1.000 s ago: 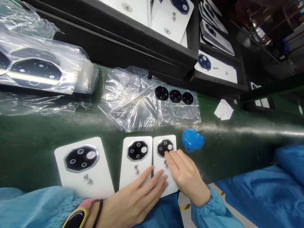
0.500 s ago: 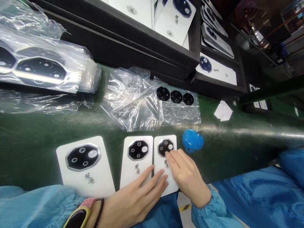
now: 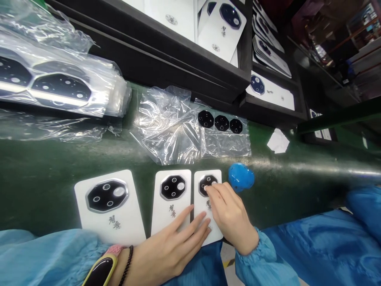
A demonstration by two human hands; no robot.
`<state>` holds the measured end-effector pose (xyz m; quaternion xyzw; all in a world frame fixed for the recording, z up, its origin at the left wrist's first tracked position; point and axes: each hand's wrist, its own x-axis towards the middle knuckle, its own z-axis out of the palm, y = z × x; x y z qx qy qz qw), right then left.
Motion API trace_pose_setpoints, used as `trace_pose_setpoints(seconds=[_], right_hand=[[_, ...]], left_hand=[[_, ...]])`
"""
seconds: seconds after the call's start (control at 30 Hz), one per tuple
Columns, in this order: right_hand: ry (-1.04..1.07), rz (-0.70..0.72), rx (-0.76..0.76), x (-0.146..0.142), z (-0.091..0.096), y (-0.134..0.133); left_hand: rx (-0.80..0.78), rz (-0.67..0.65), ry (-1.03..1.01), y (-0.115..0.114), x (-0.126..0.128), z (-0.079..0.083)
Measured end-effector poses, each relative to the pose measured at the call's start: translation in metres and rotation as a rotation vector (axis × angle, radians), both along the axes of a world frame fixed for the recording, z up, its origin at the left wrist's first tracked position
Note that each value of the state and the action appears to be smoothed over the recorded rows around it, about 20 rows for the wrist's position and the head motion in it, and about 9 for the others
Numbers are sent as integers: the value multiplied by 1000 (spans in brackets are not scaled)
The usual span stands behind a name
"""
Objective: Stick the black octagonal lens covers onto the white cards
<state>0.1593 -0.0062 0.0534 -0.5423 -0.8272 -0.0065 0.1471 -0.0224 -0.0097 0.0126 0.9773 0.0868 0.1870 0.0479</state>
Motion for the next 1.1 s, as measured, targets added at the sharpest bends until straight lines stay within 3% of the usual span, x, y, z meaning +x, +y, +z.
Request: trace_pose_setpoints(seconds=[0.27, 0.47, 1.1], right_hand=[[-48, 15, -21, -7, -4, 6], [-153, 100, -51, -5, 2, 7], [-151, 157, -32, -5, 10, 11]], left_hand=[[0, -2, 30, -2, 0, -2], [-16, 13, 13, -5, 1, -3], [11, -8, 34, -1, 0, 1]])
